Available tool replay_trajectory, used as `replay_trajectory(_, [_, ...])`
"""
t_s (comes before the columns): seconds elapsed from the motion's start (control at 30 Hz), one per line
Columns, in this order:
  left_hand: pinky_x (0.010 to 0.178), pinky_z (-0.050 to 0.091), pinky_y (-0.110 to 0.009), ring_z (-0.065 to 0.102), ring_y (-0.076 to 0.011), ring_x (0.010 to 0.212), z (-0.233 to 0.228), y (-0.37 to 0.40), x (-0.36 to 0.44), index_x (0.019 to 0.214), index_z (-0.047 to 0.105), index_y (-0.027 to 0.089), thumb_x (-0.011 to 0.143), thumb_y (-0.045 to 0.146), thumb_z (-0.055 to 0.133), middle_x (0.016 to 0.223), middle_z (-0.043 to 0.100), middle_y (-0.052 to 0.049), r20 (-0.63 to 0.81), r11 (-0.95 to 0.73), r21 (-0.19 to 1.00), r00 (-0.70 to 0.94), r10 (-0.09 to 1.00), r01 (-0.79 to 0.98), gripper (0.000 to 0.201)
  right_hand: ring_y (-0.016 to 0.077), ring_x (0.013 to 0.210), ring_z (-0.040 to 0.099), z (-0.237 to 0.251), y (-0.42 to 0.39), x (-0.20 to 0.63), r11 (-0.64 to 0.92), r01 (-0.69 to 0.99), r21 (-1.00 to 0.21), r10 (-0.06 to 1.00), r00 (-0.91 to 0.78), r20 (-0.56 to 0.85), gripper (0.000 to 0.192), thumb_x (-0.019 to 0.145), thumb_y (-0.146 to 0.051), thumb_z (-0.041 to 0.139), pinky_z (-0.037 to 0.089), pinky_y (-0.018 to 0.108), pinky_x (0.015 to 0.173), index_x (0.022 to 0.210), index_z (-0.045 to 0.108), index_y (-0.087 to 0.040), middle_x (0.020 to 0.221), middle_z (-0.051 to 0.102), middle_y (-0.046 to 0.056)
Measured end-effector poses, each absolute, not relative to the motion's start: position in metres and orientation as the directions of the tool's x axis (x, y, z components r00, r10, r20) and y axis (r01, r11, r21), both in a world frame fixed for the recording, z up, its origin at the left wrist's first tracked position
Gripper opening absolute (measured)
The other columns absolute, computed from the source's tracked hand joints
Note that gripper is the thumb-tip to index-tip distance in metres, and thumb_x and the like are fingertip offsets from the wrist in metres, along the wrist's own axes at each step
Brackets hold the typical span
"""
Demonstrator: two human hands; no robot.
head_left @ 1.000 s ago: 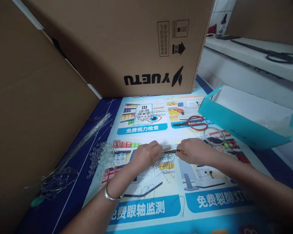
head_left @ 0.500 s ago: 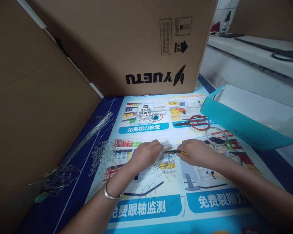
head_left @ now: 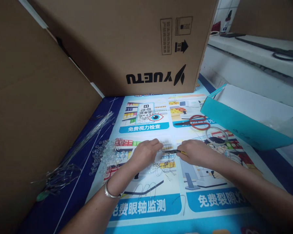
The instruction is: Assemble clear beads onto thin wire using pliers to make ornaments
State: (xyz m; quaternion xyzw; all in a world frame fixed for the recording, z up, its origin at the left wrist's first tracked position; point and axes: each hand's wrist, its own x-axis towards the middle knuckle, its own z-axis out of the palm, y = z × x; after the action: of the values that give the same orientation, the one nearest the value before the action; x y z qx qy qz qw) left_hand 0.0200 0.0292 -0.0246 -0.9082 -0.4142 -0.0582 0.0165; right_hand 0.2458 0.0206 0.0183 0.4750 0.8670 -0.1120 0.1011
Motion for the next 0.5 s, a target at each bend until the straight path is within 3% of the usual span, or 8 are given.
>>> replay_trajectory(0.5, [0.062,0.041,-0.025,0.057,-0.015,0.073,-0.03,0.0279,0.0189,0.094,0.055,0.02,0.087,0.016,0.038,0.087,0.057,-0.004,0.14,-0.575,0.133,0.559,0.817,0.807,0.019,0.0207,0.08,0.059,0.0202,0.018,0.2445,0.549,0.832,-0.075,0.796,-0.549,-0.255,0.033,0.089,-0.039,0.036,0.039,0.028,0.063,0.086,0.063,-0.019,0.086,0.064,0.007])
